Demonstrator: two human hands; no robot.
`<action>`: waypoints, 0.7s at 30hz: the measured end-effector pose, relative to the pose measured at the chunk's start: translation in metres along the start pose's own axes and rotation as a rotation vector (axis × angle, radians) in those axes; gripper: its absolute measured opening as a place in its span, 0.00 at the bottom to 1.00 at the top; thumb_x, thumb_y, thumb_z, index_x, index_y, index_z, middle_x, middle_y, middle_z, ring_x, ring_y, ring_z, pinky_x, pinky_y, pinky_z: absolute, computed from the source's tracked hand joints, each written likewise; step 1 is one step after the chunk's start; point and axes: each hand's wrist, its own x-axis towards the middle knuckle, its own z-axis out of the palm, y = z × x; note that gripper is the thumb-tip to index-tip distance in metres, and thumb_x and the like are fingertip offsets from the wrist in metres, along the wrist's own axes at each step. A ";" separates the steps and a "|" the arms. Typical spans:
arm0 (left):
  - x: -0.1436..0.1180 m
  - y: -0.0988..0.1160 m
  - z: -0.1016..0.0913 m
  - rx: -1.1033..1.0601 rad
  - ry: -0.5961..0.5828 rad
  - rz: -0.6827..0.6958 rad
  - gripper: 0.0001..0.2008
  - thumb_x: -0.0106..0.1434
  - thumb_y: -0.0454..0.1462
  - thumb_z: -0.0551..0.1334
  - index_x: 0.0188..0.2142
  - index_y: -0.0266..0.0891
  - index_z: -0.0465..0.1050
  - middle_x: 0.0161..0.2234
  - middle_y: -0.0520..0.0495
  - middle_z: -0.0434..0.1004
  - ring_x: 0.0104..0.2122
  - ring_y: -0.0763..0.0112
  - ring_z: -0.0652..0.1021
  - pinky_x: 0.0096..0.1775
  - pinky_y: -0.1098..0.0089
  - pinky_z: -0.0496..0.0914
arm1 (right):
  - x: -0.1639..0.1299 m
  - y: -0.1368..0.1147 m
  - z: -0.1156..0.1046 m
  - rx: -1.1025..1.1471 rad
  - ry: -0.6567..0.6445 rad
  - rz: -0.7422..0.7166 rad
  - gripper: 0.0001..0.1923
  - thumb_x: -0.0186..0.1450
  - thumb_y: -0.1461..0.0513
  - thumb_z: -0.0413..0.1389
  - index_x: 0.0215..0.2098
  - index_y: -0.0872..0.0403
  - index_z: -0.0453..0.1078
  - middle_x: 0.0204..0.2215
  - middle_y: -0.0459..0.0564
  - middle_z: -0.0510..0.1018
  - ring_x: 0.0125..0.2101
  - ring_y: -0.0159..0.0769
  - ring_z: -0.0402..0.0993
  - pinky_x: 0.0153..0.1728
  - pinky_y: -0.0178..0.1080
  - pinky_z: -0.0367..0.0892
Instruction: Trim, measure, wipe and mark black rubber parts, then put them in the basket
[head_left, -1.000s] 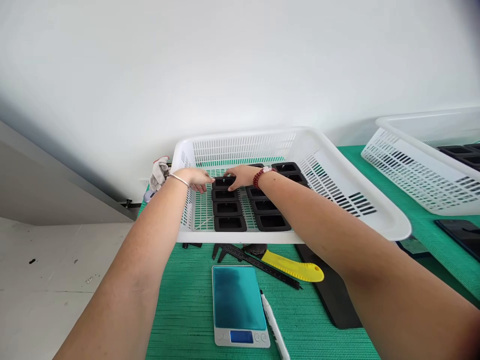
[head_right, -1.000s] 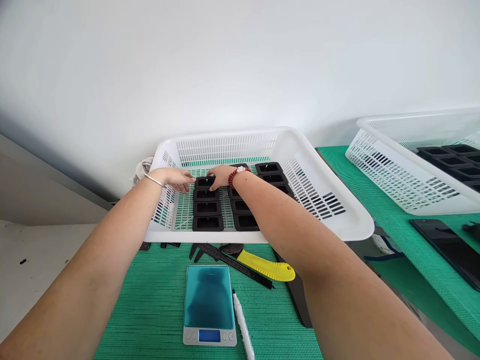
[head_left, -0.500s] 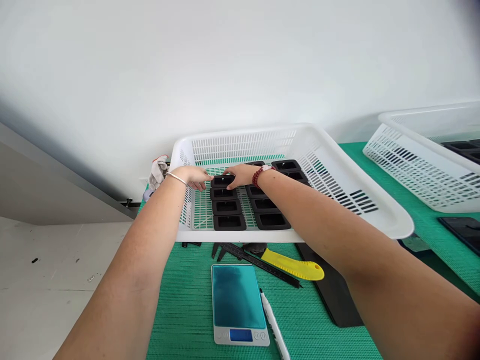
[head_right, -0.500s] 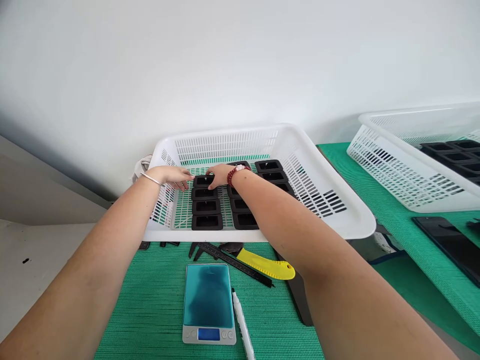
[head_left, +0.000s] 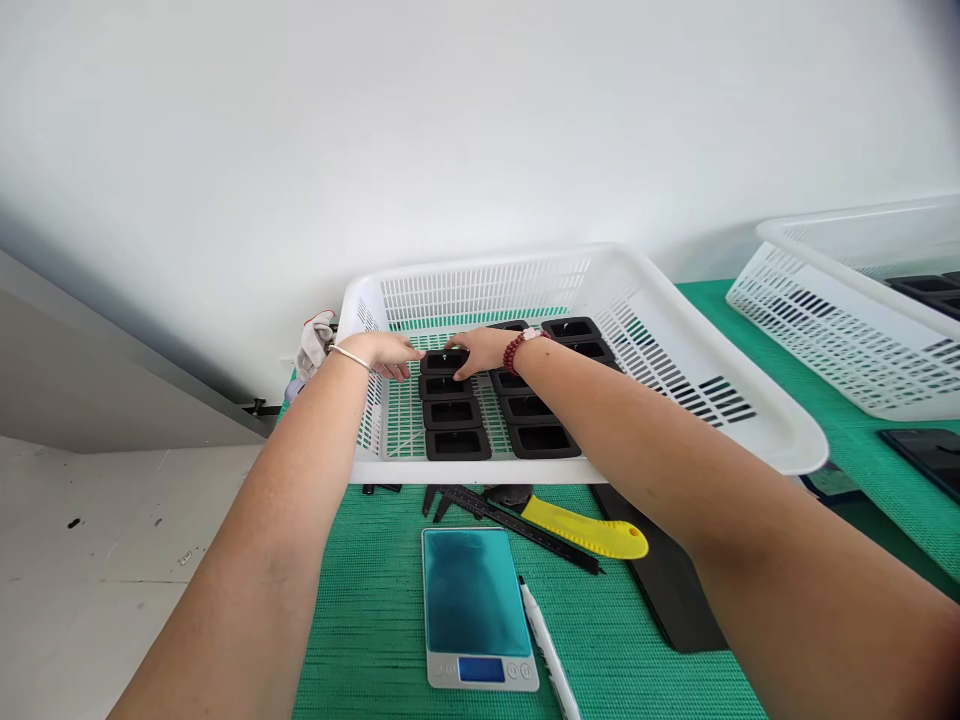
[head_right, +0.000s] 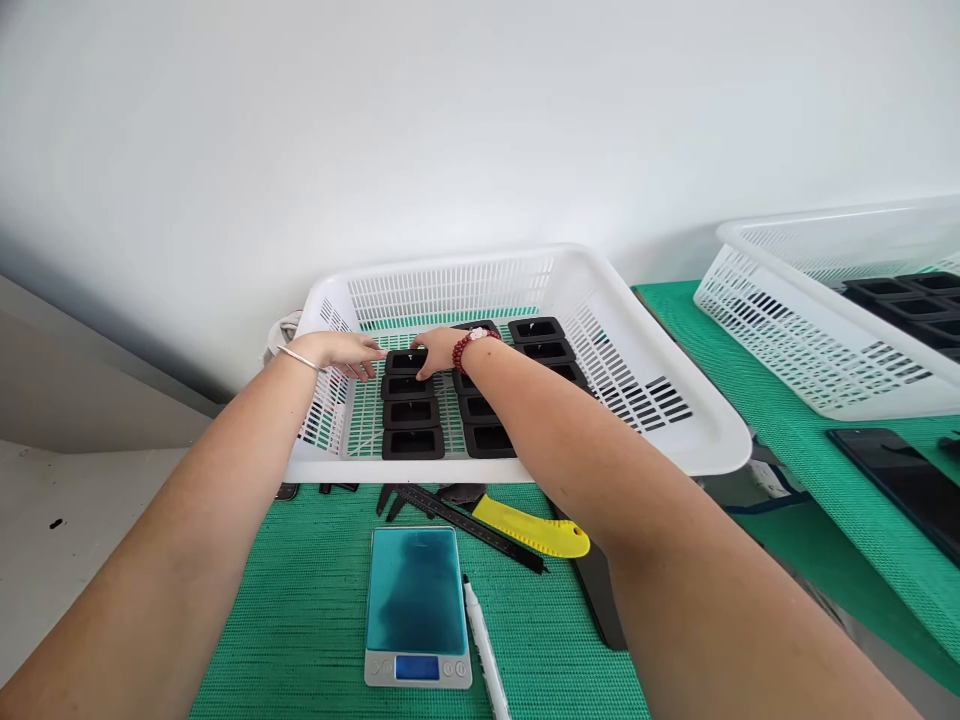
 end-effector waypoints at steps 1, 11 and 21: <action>0.000 0.000 0.000 0.000 0.001 -0.001 0.27 0.65 0.48 0.57 0.60 0.37 0.60 0.54 0.33 0.77 0.53 0.61 0.78 0.48 0.69 0.73 | 0.000 0.000 0.000 0.000 0.000 -0.001 0.42 0.56 0.50 0.64 0.66 0.50 0.59 0.62 0.59 0.67 0.58 0.53 0.68 0.54 0.50 0.68; 0.005 -0.004 -0.001 0.013 0.001 0.017 0.27 0.65 0.50 0.57 0.58 0.39 0.62 0.54 0.35 0.77 0.50 0.62 0.80 0.44 0.71 0.73 | 0.001 0.003 0.001 -0.018 -0.009 -0.006 0.42 0.56 0.49 0.64 0.66 0.49 0.58 0.62 0.56 0.68 0.58 0.52 0.68 0.54 0.49 0.68; 0.003 -0.003 -0.001 0.010 0.006 0.021 0.27 0.66 0.49 0.57 0.59 0.38 0.61 0.53 0.34 0.78 0.50 0.61 0.80 0.46 0.69 0.73 | 0.000 0.002 0.000 -0.007 -0.018 0.004 0.44 0.56 0.48 0.64 0.66 0.49 0.58 0.63 0.58 0.67 0.58 0.53 0.68 0.54 0.50 0.67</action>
